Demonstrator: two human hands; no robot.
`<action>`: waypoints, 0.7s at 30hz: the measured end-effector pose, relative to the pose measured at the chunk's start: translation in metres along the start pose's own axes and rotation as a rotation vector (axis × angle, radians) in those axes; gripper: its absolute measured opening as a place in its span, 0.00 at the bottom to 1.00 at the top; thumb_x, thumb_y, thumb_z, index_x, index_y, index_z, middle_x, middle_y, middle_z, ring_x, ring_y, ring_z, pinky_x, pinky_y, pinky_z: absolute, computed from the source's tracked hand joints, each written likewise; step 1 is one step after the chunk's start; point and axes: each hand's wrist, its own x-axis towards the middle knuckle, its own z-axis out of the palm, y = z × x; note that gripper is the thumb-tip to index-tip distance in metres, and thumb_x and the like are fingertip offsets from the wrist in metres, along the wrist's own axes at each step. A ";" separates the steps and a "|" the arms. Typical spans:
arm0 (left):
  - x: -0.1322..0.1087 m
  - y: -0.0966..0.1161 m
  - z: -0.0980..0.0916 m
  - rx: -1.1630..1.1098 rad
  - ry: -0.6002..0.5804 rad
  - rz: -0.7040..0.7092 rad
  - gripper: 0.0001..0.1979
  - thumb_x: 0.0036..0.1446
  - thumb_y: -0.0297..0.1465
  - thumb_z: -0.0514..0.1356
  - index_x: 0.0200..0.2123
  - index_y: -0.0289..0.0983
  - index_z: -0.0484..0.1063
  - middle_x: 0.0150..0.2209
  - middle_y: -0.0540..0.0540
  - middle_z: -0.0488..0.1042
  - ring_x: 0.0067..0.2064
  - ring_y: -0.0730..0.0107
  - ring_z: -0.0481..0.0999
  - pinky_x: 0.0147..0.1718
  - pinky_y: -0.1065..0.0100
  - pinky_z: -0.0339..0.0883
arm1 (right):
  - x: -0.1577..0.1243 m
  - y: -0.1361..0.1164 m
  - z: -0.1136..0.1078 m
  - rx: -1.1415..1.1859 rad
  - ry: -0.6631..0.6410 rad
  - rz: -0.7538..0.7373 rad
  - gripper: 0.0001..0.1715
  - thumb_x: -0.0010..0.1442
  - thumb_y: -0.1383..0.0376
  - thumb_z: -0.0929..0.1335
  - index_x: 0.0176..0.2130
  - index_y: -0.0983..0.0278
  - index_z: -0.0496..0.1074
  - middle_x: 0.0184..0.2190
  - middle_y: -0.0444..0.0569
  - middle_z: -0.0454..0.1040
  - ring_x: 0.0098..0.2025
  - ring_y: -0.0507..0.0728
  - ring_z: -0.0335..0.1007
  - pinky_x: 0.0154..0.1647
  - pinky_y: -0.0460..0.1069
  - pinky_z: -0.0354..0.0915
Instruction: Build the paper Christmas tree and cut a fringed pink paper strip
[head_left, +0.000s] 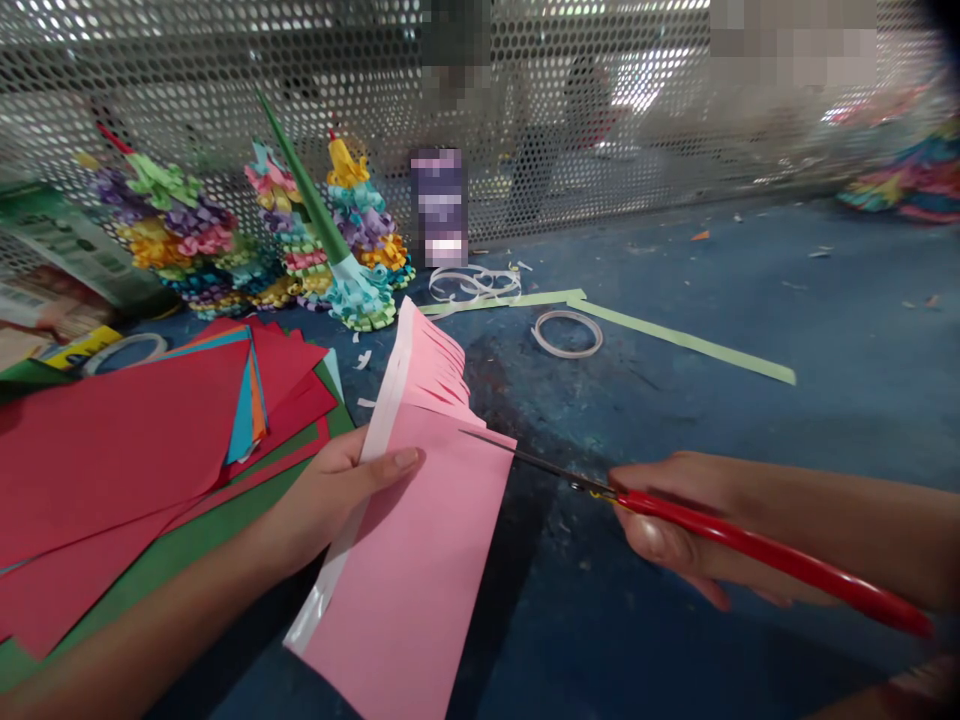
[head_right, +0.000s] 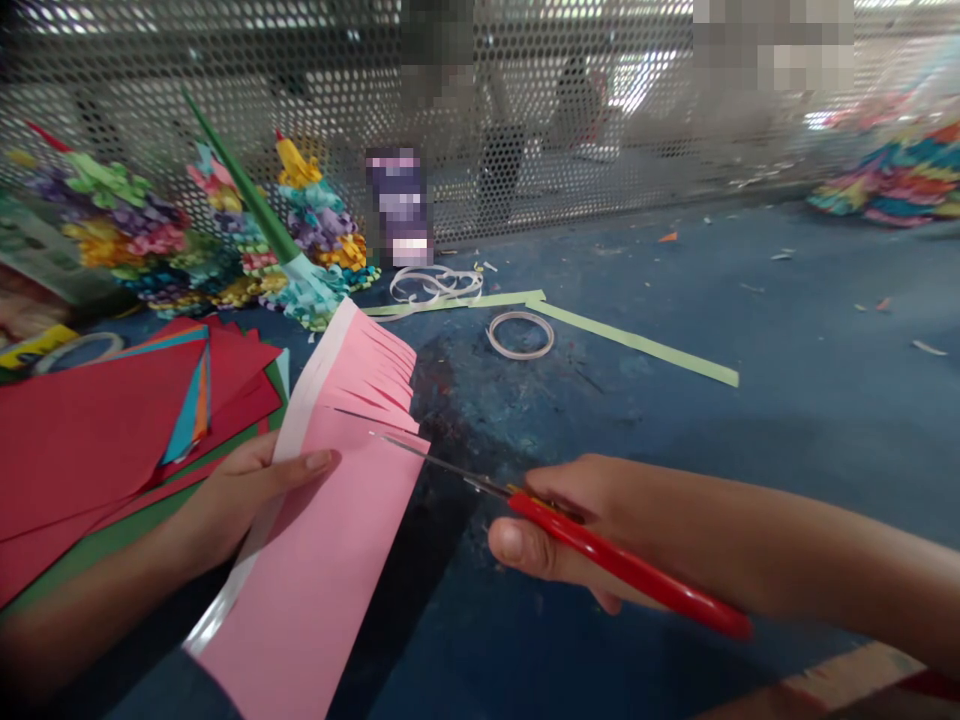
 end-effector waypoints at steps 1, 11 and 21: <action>0.000 0.000 -0.001 0.002 -0.007 -0.004 0.10 0.49 0.36 0.71 0.31 0.36 0.77 0.22 0.49 0.79 0.22 0.70 0.77 0.20 0.75 0.69 | 0.000 -0.001 0.000 0.010 -0.026 0.043 0.24 0.63 0.45 0.65 0.32 0.63 0.63 0.21 0.40 0.67 0.21 0.47 0.65 0.18 0.38 0.56; 0.001 0.001 0.001 -0.024 -0.003 -0.015 0.11 0.46 0.36 0.72 0.29 0.36 0.76 0.22 0.48 0.79 0.21 0.69 0.76 0.21 0.73 0.69 | 0.004 -0.006 -0.001 0.034 -0.042 0.184 0.27 0.58 0.42 0.68 0.31 0.63 0.63 0.18 0.40 0.66 0.19 0.48 0.63 0.18 0.40 0.54; 0.001 0.003 0.003 -0.063 0.023 -0.015 0.09 0.46 0.33 0.72 0.31 0.36 0.78 0.21 0.48 0.79 0.20 0.69 0.76 0.22 0.72 0.70 | 0.015 -0.009 -0.003 0.112 -0.014 0.315 0.27 0.52 0.43 0.71 0.28 0.62 0.65 0.14 0.37 0.62 0.15 0.48 0.56 0.14 0.41 0.52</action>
